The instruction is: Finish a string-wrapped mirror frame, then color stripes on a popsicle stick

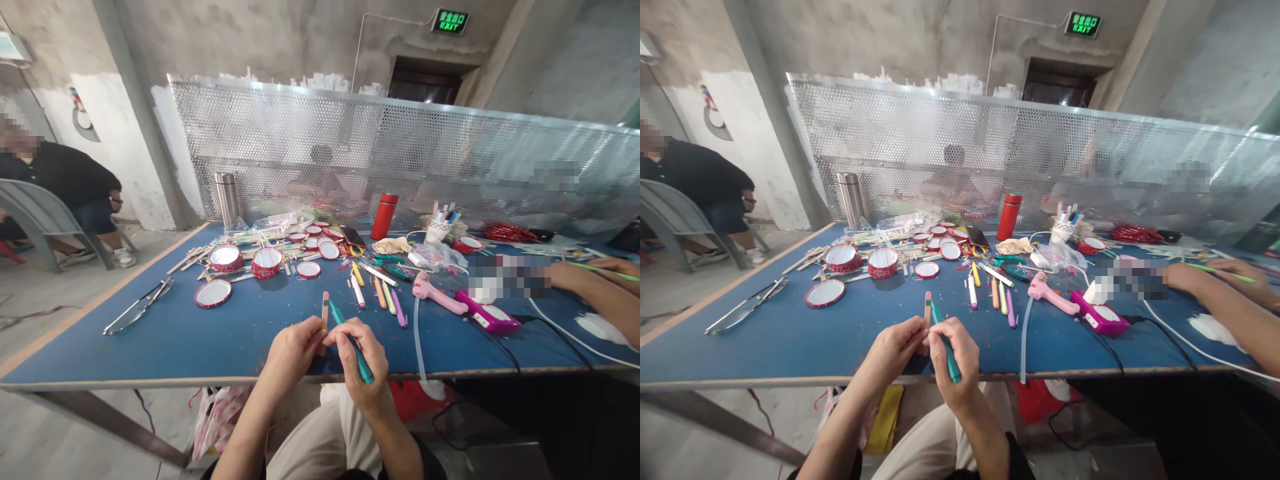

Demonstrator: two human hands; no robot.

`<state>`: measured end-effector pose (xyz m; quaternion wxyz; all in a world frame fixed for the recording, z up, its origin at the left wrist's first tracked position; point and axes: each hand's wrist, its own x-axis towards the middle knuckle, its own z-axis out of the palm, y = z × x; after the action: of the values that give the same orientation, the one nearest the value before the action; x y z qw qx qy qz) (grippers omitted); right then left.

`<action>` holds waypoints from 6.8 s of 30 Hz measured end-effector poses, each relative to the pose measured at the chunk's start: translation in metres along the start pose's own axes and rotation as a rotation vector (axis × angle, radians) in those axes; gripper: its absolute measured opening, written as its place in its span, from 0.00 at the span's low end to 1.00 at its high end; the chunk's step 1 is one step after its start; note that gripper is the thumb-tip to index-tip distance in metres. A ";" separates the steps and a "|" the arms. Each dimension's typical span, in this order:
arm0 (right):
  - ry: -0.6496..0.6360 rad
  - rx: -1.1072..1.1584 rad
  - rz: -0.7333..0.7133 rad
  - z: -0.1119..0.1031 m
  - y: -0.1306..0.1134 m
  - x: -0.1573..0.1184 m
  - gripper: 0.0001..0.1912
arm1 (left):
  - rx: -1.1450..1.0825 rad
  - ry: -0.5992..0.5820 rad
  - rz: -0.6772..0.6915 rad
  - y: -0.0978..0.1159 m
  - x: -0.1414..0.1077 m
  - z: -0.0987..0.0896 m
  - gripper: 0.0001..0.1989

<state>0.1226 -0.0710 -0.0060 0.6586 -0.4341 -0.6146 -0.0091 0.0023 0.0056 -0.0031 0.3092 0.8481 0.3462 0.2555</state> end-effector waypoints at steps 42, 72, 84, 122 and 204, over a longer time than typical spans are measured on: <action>-0.004 -0.079 0.003 -0.002 -0.002 0.000 0.06 | -0.010 -0.001 0.020 0.001 0.001 -0.002 0.13; 0.193 -0.118 0.063 0.005 0.009 -0.011 0.08 | 0.000 -0.030 0.046 0.000 0.001 -0.003 0.15; 0.246 -0.179 0.089 0.008 0.009 -0.003 0.05 | 0.002 -0.062 0.003 0.000 0.001 -0.003 0.12; -0.008 -0.394 0.059 0.012 0.018 -0.002 0.10 | -0.005 -0.039 0.042 0.000 0.004 -0.003 0.14; -0.087 -0.640 -0.484 -0.002 0.023 -0.064 0.15 | 0.112 -0.033 -0.028 -0.007 0.003 0.007 0.11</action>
<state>0.1206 -0.0914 -0.0712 0.4424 -0.4599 -0.6924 -0.3367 0.0054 0.0096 -0.0122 0.2706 0.8632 0.3666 0.2174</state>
